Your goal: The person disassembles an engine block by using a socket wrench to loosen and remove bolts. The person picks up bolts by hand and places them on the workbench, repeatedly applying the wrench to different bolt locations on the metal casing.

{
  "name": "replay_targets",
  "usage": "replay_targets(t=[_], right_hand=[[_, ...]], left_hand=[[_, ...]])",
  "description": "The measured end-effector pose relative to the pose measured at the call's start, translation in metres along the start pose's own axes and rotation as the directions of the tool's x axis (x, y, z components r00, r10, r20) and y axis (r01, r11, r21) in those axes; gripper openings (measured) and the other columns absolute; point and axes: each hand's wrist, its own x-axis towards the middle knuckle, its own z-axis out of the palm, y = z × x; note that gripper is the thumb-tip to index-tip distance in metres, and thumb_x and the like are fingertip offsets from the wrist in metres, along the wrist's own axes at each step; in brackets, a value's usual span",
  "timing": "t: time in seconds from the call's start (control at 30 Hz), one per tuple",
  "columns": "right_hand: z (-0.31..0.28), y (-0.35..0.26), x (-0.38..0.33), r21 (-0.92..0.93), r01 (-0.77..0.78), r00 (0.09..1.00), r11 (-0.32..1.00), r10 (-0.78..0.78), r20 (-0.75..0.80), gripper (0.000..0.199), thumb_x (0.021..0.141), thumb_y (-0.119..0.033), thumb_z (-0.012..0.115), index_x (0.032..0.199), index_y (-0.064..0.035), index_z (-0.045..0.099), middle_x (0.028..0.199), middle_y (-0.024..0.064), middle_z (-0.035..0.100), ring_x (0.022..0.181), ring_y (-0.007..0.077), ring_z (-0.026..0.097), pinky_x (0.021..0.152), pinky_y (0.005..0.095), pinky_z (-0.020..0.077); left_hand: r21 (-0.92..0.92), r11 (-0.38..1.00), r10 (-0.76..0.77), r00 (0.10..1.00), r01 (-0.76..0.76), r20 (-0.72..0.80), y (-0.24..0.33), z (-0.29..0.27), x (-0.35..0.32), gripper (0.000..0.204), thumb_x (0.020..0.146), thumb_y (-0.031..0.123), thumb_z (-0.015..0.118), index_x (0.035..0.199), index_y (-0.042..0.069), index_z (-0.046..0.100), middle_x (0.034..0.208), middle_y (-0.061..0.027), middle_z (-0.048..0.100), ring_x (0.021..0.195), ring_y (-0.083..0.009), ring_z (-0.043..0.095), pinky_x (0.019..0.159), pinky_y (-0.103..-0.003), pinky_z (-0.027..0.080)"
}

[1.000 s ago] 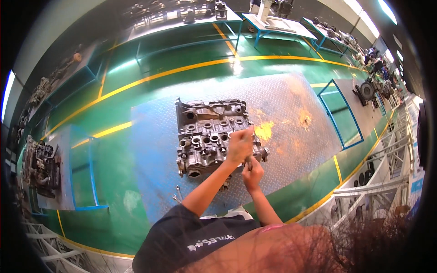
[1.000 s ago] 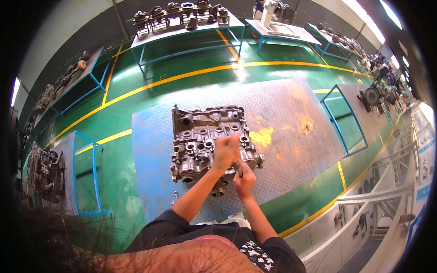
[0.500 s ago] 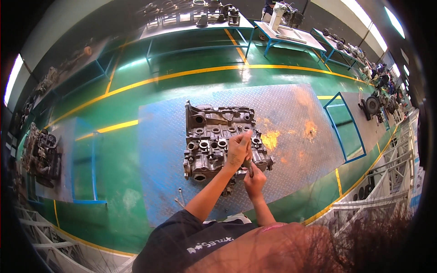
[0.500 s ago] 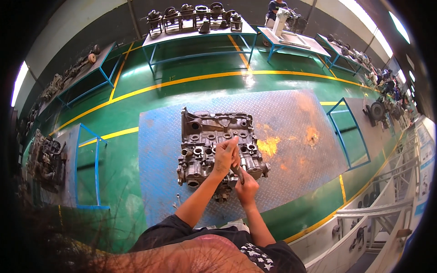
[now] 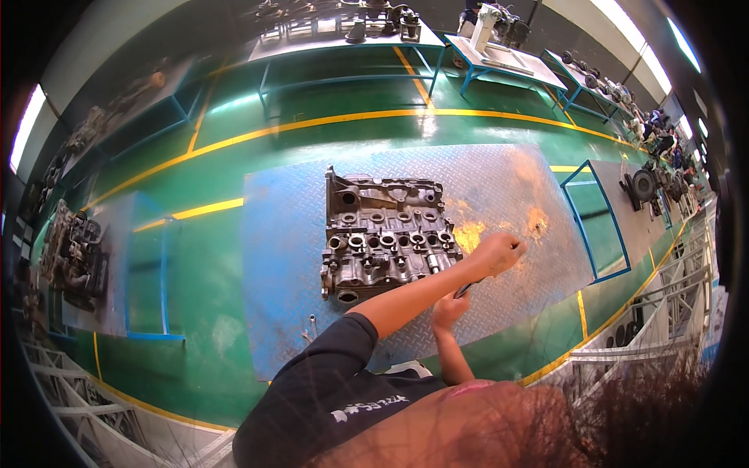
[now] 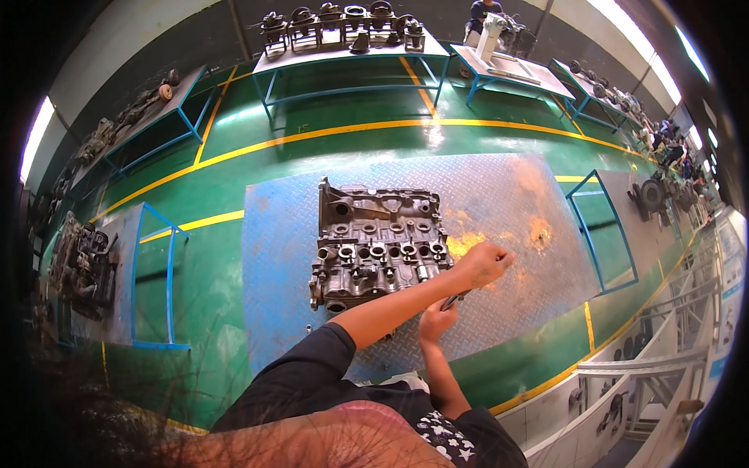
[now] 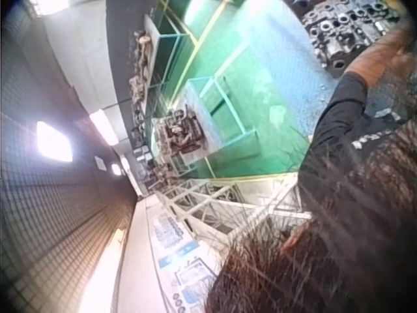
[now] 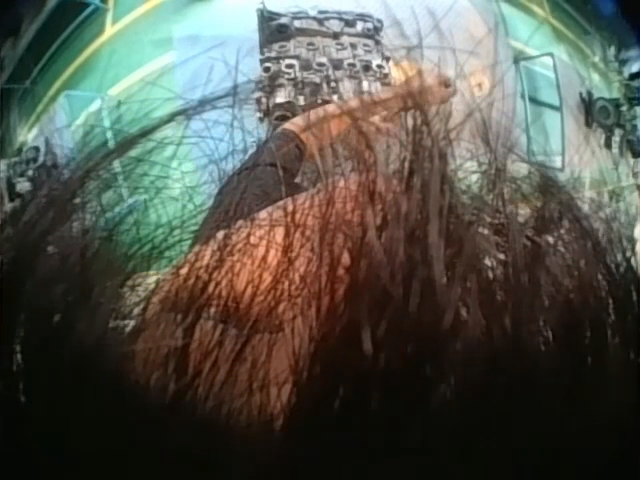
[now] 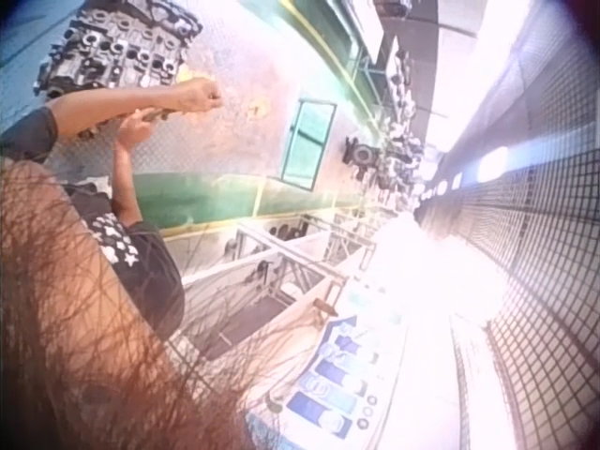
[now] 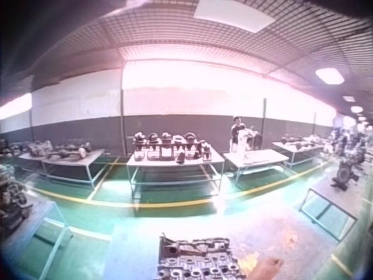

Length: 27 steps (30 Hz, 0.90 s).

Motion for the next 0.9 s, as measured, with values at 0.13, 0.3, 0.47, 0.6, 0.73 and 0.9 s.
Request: replay_targets(t=[0.13, 0.3, 0.47, 0.6, 0.73, 0.9], right_hand=[[-0.034, -0.043, 0.03, -0.409, 0.138, 0.933, 0.902, 0.02, 0.359, 0.02, 0.094, -0.013, 0.067, 0.107, 0.0019, 0.072, 0.091, 0.0193, 0.074, 0.081, 0.0331, 0.071, 0.073, 0.0383, 0.0546], [-0.018, -0.075, 0.076, -0.081, 0.838, 0.351, 0.539, -0.421, 0.836, 0.044, 0.074, -0.007, 0.07, 0.116, -0.0183, 0.079, 0.081, 0.0103, 0.071, 0.078, 0.0305, 0.069, 0.07, 0.0449, 0.0556], [-0.018, -0.046, 0.079, -0.182, 0.793, 0.43, 0.581, -0.322, 0.843, 0.04, 0.078, -0.004, 0.066, 0.113, -0.0173, 0.08, 0.085, 0.015, 0.073, 0.077, 0.0345, 0.07, 0.074, 0.0417, 0.0562], [-0.004, -0.015, 0.036, -0.133, 0.339, 0.837, 0.931, -0.234, 0.495, 0.028, 0.098, -0.008, 0.059, 0.122, -0.0063, 0.073, 0.091, 0.014, 0.077, 0.08, 0.0249, 0.073, 0.077, 0.0358, 0.0562], [-0.008, 0.013, 0.014, -0.042, 0.206, 0.976, 0.978, -0.203, 0.081, 0.026, 0.106, -0.013, 0.052, 0.123, -0.0012, 0.068, 0.085, 0.0101, 0.077, 0.076, 0.019, 0.071, 0.073, 0.0355, 0.0547], [-0.001, -0.021, -0.019, -0.322, 0.458, 0.88, 0.829, -0.371, 0.296, 0.017, 0.093, -0.007, 0.058, 0.102, -0.0082, 0.072, 0.078, 0.0131, 0.073, 0.068, 0.036, 0.068, 0.063, 0.044, 0.0504]], left_hand=[[-0.386, 0.881, 0.048, 0.864, -0.273, -0.501, -0.055, -0.05, -0.06, 0.033, 0.105, 0.032, 0.06, 0.089, 0.004, 0.068, 0.056, -0.0015, 0.051, 0.05, -0.0092, 0.049, 0.044, -0.027, 0.041], [-0.733, 0.39, -0.401, 0.613, -0.558, -0.68, -0.099, -0.092, -0.189, 0.05, 0.11, 0.035, 0.048, 0.065, 0.014, 0.041, 0.05, -0.0002, 0.035, 0.04, -0.0162, 0.04, 0.046, -0.04, 0.05], [-0.854, 0.383, -0.236, 0.857, -0.351, -0.458, -0.112, -0.106, -0.185, 0.057, 0.109, 0.058, 0.039, 0.088, 0.008, 0.057, 0.067, -0.0049, 0.053, 0.058, -0.0195, 0.052, 0.067, -0.037, 0.048], [-0.65, 0.753, -0.132, 0.945, -0.1, -0.299, -0.074, -0.16, -0.148, 0.061, 0.111, 0.055, 0.035, 0.15, 0.007, 0.036, 0.097, -0.0157, 0.073, 0.09, -0.0264, 0.074, 0.079, -0.039, 0.056], [0.024, 0.923, -0.345, 0.799, 0.384, 0.492, -0.092, -0.136, -0.125, 0.044, 0.109, 0.031, 0.04, 0.143, 0.006, 0.052, 0.099, -0.0164, 0.076, 0.061, -0.0185, 0.069, 0.057, -0.034, 0.055], [0.29, 0.865, -0.451, 0.888, 0.409, 0.091, -0.075, -0.14, -0.146, 0.059, 0.109, 0.047, 0.038, 0.106, 0.005, 0.079, 0.076, -0.0105, 0.077, 0.071, -0.0242, 0.071, 0.078, -0.04, 0.057]])
